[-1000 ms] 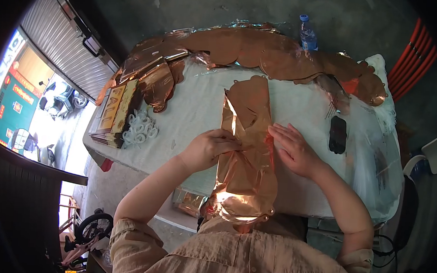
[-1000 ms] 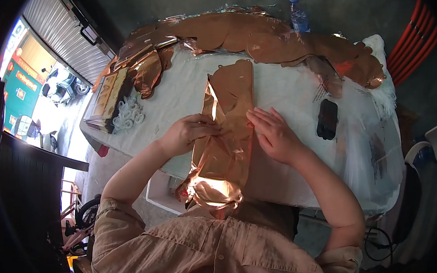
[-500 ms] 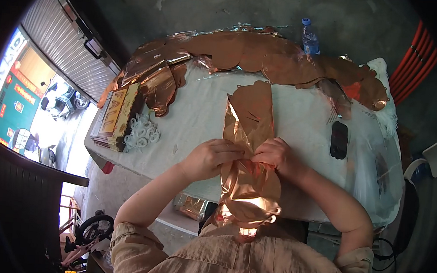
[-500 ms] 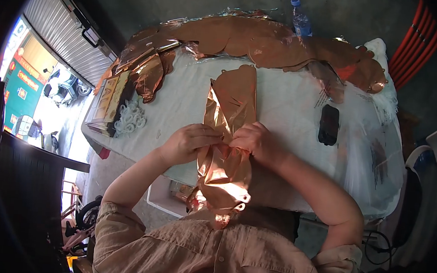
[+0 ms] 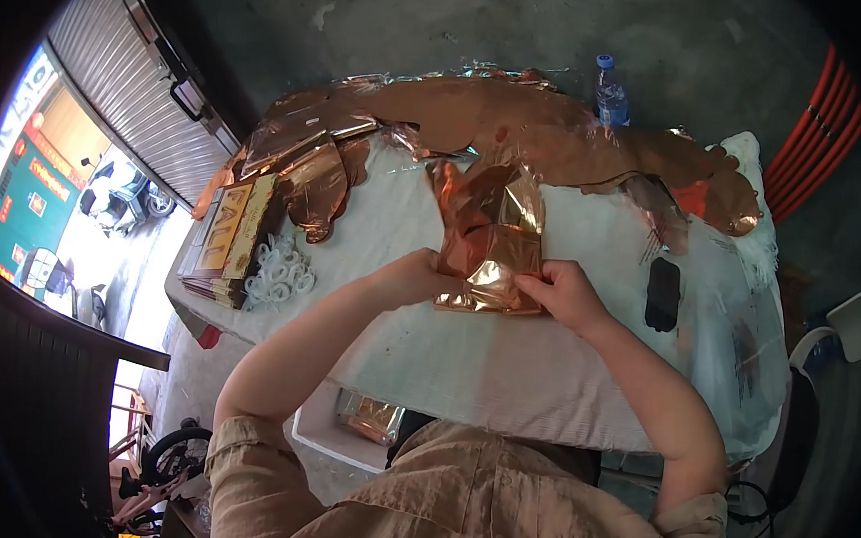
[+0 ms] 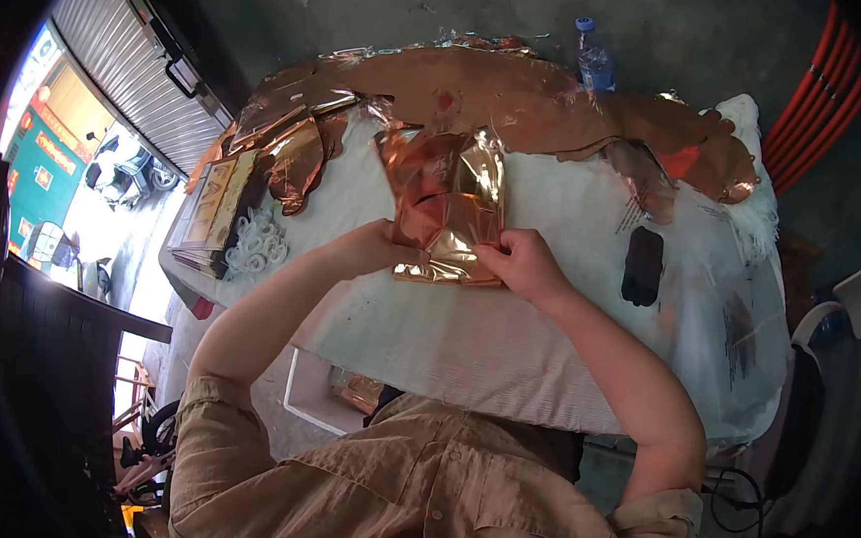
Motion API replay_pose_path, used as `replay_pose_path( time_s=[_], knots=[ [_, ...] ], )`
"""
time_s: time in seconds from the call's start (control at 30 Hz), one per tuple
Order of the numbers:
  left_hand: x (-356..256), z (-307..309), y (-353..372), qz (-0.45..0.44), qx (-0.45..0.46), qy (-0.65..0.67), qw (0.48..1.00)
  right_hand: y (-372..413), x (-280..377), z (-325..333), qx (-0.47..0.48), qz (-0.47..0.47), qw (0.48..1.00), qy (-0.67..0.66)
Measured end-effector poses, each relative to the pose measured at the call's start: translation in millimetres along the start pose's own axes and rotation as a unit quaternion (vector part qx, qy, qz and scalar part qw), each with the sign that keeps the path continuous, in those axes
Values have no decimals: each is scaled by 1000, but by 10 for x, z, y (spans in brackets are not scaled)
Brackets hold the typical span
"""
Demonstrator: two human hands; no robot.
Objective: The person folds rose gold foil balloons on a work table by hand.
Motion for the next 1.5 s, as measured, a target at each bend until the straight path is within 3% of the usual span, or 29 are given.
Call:
replay_pose_path(
  time_s=[0.07,0.13,0.2,0.4,0.47,0.5,0.53,0.57,0.6,0.7,0.8,1.03,1.1,1.17,1.23,1.27,1.33,1.5],
  knots=[
    [-4,-62,-48,35,67,151,986,-104,-62,-30,-9,15,1000,15],
    [35,-34,-111,61,66,158,983,-172,-86,-15,-19,28,999,28],
    [39,-49,-97,89,68,164,980,-166,-65,-65,18,-64,998,-3],
    [109,2,76,99,32,314,944,-267,5,-64,24,-15,990,141],
    [55,200,187,-80,-132,236,959,-258,-34,-96,19,-7,992,125],
    [9,152,277,-80,-132,236,960,-255,-18,-94,11,2,994,110],
    [-305,212,499,-248,-238,18,939,-246,-17,-89,12,1,994,110],
    [-568,134,763,-394,-324,-200,836,-242,10,-69,8,3,993,118],
    [-524,-26,758,-409,-239,-236,849,-238,36,-54,5,6,992,127],
    [-355,-306,771,-355,-199,-317,857,-210,49,-57,1,-14,994,111],
    [-282,-323,743,-350,-183,-267,879,-186,62,-86,22,-34,995,96],
    [-275,-349,750,-360,-188,-287,867,-141,89,-49,29,0,993,116],
    [-268,-353,754,-365,-193,-282,866,-22,337,89,-54,74,988,125],
    [-268,-352,758,-365,-195,-280,866,15,294,75,-37,67,986,151],
    [-280,-348,757,-367,-196,-279,865,254,688,15,-105,309,893,310],
    [-280,-341,755,-367,-195,-274,867,293,666,-17,-105,309,893,310],
    [-274,-340,761,-364,-192,-268,871,463,624,-287,-20,407,837,364],
    [-270,-310,746,-362,-194,-228,883,477,416,-394,38,374,842,386]
  ],
)
Point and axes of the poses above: each hand's wrist, its own y-axis away from the middle knuckle, its own z-axis out of the back of the hand, x = y × z, the point moved 8 cm from there along -y, towards the middle knuckle, and after that the axes turned 10 degrees about -x, right-handed, at the moved point
